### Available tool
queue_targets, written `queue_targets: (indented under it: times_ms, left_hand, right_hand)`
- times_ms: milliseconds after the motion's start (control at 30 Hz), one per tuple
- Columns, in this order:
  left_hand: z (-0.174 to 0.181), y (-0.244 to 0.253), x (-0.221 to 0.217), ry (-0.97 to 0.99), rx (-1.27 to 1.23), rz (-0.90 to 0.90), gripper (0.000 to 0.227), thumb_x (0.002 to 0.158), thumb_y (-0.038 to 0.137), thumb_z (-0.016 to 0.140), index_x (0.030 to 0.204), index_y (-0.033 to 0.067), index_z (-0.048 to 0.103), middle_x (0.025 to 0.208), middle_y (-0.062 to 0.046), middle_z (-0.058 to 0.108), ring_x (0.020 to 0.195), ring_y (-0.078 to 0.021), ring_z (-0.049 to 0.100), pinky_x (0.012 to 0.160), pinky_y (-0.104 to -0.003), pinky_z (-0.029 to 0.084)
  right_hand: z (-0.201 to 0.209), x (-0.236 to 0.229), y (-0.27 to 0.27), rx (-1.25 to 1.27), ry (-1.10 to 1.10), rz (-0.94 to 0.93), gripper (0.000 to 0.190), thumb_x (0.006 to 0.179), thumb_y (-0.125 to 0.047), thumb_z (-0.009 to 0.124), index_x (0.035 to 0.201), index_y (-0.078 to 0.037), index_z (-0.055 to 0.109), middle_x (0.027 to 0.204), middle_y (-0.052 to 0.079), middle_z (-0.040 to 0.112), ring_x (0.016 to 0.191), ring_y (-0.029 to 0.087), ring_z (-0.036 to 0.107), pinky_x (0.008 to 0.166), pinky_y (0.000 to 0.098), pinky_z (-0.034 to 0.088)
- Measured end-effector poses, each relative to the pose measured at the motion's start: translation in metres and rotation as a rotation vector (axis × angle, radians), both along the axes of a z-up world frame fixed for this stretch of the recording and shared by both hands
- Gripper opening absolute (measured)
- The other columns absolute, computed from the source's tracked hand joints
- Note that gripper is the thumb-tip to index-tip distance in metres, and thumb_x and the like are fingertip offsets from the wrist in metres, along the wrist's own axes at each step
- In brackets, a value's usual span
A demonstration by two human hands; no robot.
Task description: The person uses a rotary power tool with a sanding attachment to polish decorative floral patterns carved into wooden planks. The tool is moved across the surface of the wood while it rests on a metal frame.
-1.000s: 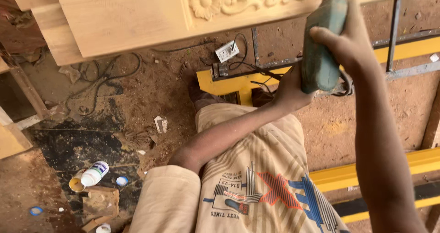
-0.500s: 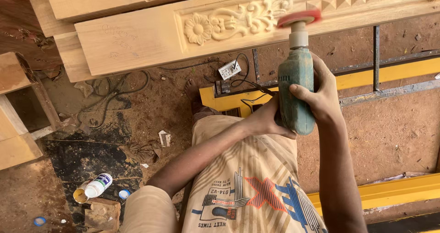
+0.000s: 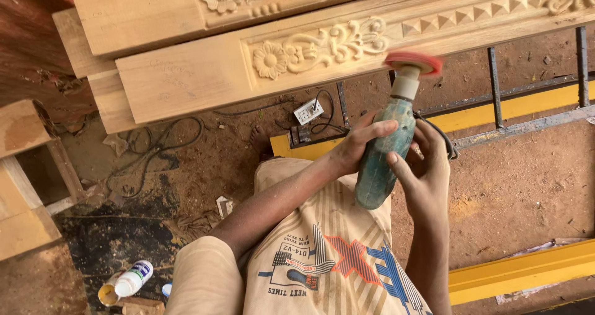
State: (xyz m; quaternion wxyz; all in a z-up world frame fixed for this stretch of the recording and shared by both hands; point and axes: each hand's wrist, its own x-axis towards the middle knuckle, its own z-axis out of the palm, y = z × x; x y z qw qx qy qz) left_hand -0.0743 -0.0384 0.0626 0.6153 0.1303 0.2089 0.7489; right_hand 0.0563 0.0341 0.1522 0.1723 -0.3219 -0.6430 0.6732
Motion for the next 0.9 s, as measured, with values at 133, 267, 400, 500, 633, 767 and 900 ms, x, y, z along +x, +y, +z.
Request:
queue_targets:
  times_ms: [133, 267, 400, 500, 633, 767, 900]
  left_hand:
    - [0.010, -0.005, -0.001, -0.053, -0.032, 0.008, 0.061, 0.089, 0.038, 0.068, 0.136, 0.0030, 0.052, 0.128, -0.014, 0.063, 0.102, -0.0200, 0.066, 0.092, -0.036, 0.058]
    - [0.009, -0.005, -0.014, -0.150, -0.022, 0.002, 0.064, 0.092, 0.044, 0.068, 0.132, -0.0035, 0.055, 0.124, -0.017, 0.062, 0.111, -0.0280, 0.067, 0.103, -0.042, 0.057]
    - [0.011, 0.001, -0.029, -0.210, -0.078, 0.046, 0.072, 0.090, 0.054, 0.069, 0.131, -0.0031, 0.055, 0.124, -0.016, 0.063, 0.110, -0.0290, 0.065, 0.102, -0.044, 0.055]
    - [0.020, 0.001, -0.033, -0.174, -0.105, 0.103, 0.072, 0.088, 0.055, 0.069, 0.130, -0.0023, 0.057, 0.119, -0.016, 0.063, 0.109, -0.0290, 0.066, 0.103, -0.045, 0.056]
    - [0.031, -0.017, -0.032, -0.172, -0.189, 0.158, 0.069, 0.089, 0.052, 0.068, 0.130, -0.0015, 0.057, 0.117, -0.016, 0.064, 0.111, -0.0285, 0.066, 0.101, -0.044, 0.055]
    - [0.033, -0.031, -0.041, -0.147, -0.254, 0.279, 0.065, 0.089, 0.050, 0.068, 0.127, -0.0009, 0.056, 0.116, -0.017, 0.064, 0.107, -0.0295, 0.066, 0.097, -0.046, 0.056]
    - [0.022, -0.043, -0.048, -0.259, -0.323, 0.386, 0.067, 0.091, 0.053, 0.066, 0.126, -0.0036, 0.057, 0.111, -0.019, 0.065, 0.105, -0.0288, 0.067, 0.101, -0.044, 0.056]
  right_hand:
    - [-0.006, 0.029, -0.038, 0.246, -0.051, -0.092, 0.071, 0.090, -0.010, 0.077, 0.152, 0.004, 0.045, 0.156, 0.022, 0.050, 0.144, 0.030, 0.054, 0.120, 0.0431, 0.047]
    - [-0.011, 0.050, -0.051, 0.249, -0.083, 0.000, 0.083, 0.084, -0.023, 0.080, 0.153, 0.004, 0.043, 0.155, 0.022, 0.051, 0.147, 0.034, 0.050, 0.121, 0.0453, 0.043]
    - [-0.022, 0.045, -0.044, 0.624, -0.303, 0.142, 0.092, 0.067, -0.027, 0.091, 0.143, 0.006, 0.049, 0.142, 0.026, 0.057, 0.134, 0.039, 0.056, 0.108, 0.0470, 0.047]
    - [-0.024, 0.024, -0.036, 0.682, -0.319, 0.142, 0.084, 0.069, -0.031, 0.092, 0.135, 0.004, 0.053, 0.126, 0.022, 0.065, 0.117, 0.036, 0.067, 0.095, 0.0421, 0.055]
    - [-0.030, 0.001, -0.034, 0.623, -0.213, 0.167, 0.067, 0.070, -0.027, 0.090, 0.124, 0.000, 0.059, 0.117, 0.018, 0.069, 0.108, 0.034, 0.072, 0.091, 0.0408, 0.057]
    - [-0.032, -0.015, -0.037, 0.483, -0.177, 0.250, 0.056, 0.072, -0.022, 0.085, 0.121, -0.003, 0.065, 0.113, 0.014, 0.072, 0.105, 0.030, 0.074, 0.090, 0.0395, 0.058]
    - [-0.033, -0.029, -0.035, 0.387, -0.274, 0.336, 0.058, 0.068, -0.026, 0.088, 0.116, -0.003, 0.066, 0.108, 0.013, 0.073, 0.102, 0.030, 0.074, 0.087, 0.0401, 0.057]
